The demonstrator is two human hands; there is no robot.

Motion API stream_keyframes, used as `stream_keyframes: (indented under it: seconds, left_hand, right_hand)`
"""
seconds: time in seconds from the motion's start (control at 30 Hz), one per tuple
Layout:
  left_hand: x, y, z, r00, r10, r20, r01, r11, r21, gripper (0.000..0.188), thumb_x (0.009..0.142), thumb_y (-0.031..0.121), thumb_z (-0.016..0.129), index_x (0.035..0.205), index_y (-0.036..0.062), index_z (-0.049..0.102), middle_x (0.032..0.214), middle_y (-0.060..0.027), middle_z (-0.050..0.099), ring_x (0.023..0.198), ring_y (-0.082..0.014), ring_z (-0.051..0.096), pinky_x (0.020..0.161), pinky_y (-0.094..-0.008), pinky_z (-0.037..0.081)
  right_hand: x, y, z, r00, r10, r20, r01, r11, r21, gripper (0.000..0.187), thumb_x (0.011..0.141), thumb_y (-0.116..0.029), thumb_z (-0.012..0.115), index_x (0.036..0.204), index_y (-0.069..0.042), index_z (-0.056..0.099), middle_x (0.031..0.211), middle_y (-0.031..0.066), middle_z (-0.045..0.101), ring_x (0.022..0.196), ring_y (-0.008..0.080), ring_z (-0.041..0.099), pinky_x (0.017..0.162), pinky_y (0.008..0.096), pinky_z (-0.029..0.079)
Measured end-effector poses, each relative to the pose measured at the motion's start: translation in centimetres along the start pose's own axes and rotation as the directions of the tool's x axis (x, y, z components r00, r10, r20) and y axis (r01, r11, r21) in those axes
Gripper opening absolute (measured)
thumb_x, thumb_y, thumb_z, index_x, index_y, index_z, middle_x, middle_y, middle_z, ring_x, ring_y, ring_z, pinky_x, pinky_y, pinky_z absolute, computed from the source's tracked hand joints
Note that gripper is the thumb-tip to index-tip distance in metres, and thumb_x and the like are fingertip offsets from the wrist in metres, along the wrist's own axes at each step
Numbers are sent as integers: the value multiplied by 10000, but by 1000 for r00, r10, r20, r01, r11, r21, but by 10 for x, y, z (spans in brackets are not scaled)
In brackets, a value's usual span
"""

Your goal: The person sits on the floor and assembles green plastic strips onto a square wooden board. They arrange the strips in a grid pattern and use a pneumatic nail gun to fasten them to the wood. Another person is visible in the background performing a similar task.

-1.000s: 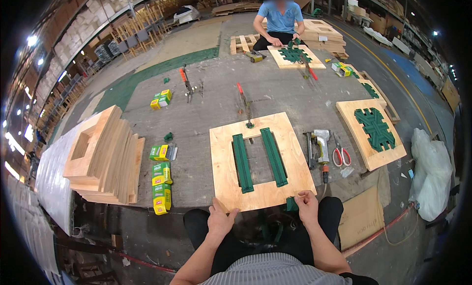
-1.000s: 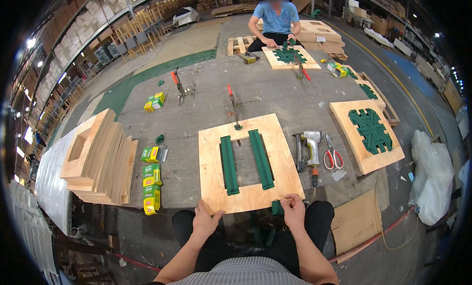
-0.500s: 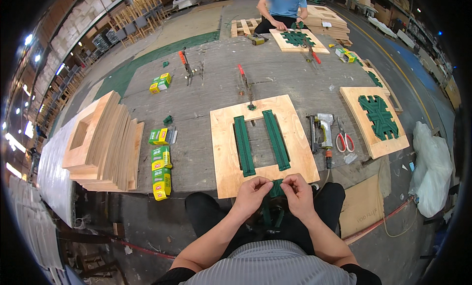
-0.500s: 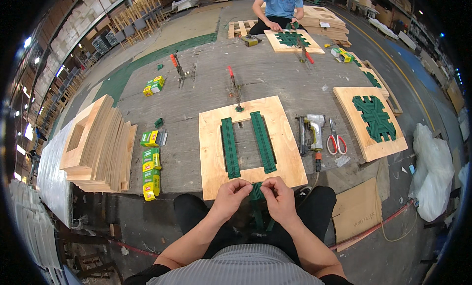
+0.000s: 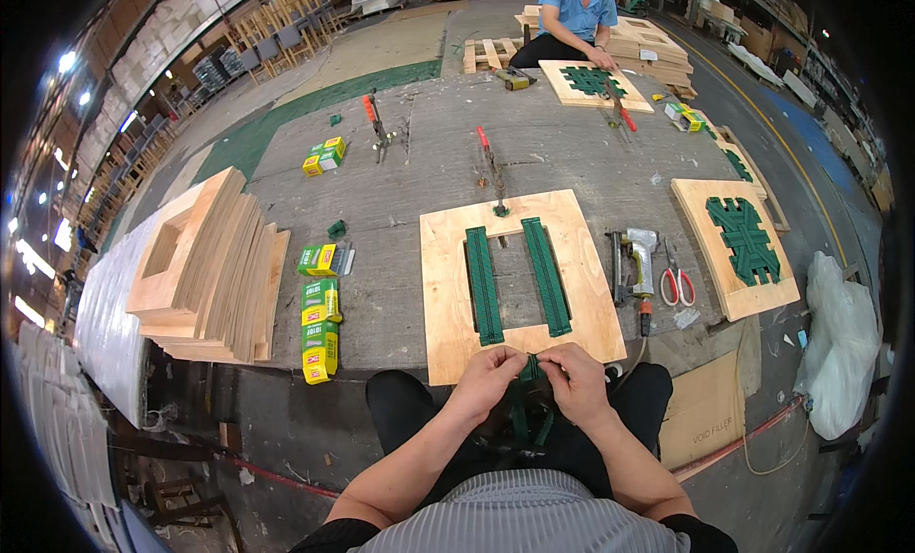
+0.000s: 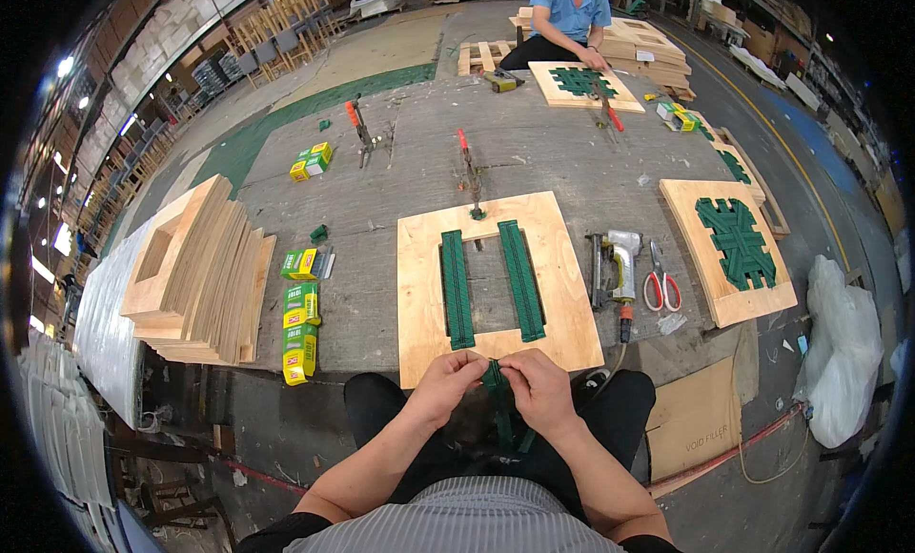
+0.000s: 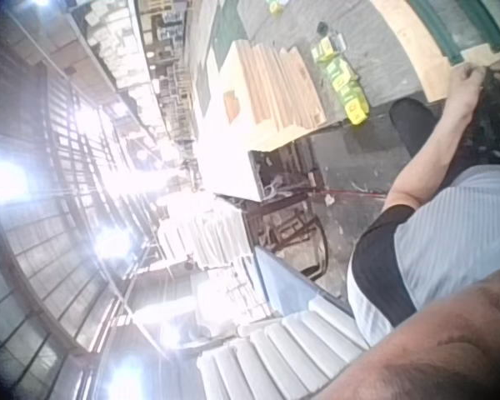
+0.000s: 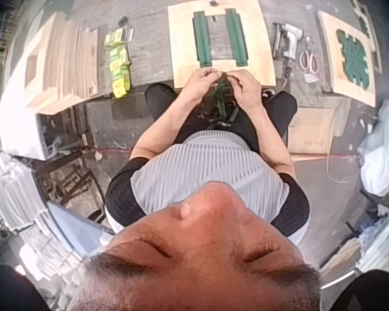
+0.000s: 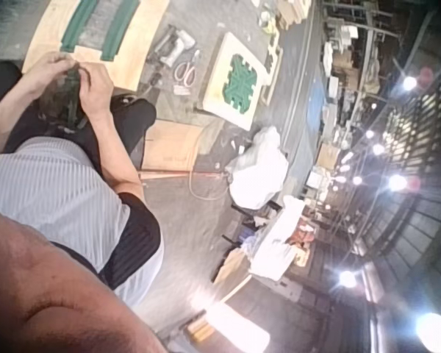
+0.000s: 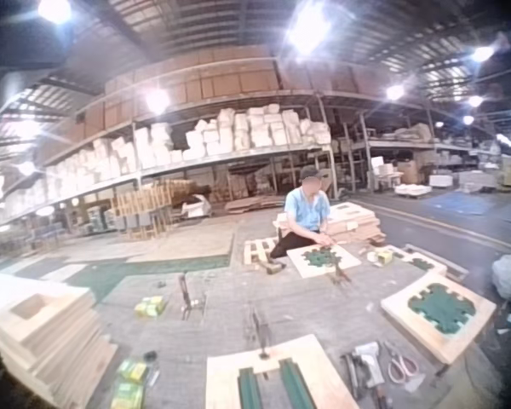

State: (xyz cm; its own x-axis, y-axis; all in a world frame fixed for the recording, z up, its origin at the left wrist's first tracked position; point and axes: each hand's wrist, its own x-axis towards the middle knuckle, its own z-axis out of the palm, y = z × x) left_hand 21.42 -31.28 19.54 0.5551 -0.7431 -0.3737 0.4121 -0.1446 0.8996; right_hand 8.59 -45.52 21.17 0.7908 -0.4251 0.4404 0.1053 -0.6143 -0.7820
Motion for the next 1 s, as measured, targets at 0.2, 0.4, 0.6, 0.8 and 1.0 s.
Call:
stream_keyframes:
  seconds: [0.2,0.4,0.6,0.8,1.0]
  left_hand:
    - [-8,9,21,790,613,15,-487,613,622,245,866,51,761,1095,48,674,920,-92,678,845,-235,654,819,-350,501]
    - [11,12,14,600,798,62,-526,335,782,126,851,95,772,955,51,716,887,-91,657,849,-313,615,829,-417,477]
    - [64,27,-5,694,715,81,-507,406,760,110,864,99,759,942,32,720,863,-131,656,867,-331,629,788,-434,493]
    - [139,47,-29,776,621,-110,-351,570,743,200,881,117,736,1041,0,704,937,-159,700,905,-348,653,794,-435,525]
    - [185,42,-45,734,673,-92,-267,410,872,288,916,136,706,1182,28,678,1121,-163,716,1110,-366,635,972,-464,492]
  right_hand:
    - [8,11,0,999,50,-3,-50,998,-41,90,902,34,667,981,-9,657,924,149,659,837,312,678,727,378,542]
    - [26,17,4,999,53,5,-53,997,-50,73,900,3,677,968,-14,659,940,141,650,859,323,668,736,379,541]
    - [78,51,5,991,-89,101,104,984,-146,83,883,-62,716,959,-38,695,956,131,659,875,333,673,747,400,549]
    - [156,96,43,976,63,210,-17,977,-214,62,921,-90,661,928,-29,666,954,160,669,936,371,659,814,455,533]
    - [231,171,80,937,229,265,-107,908,-405,108,922,-117,668,979,-31,700,1045,186,669,1019,387,654,891,484,522]
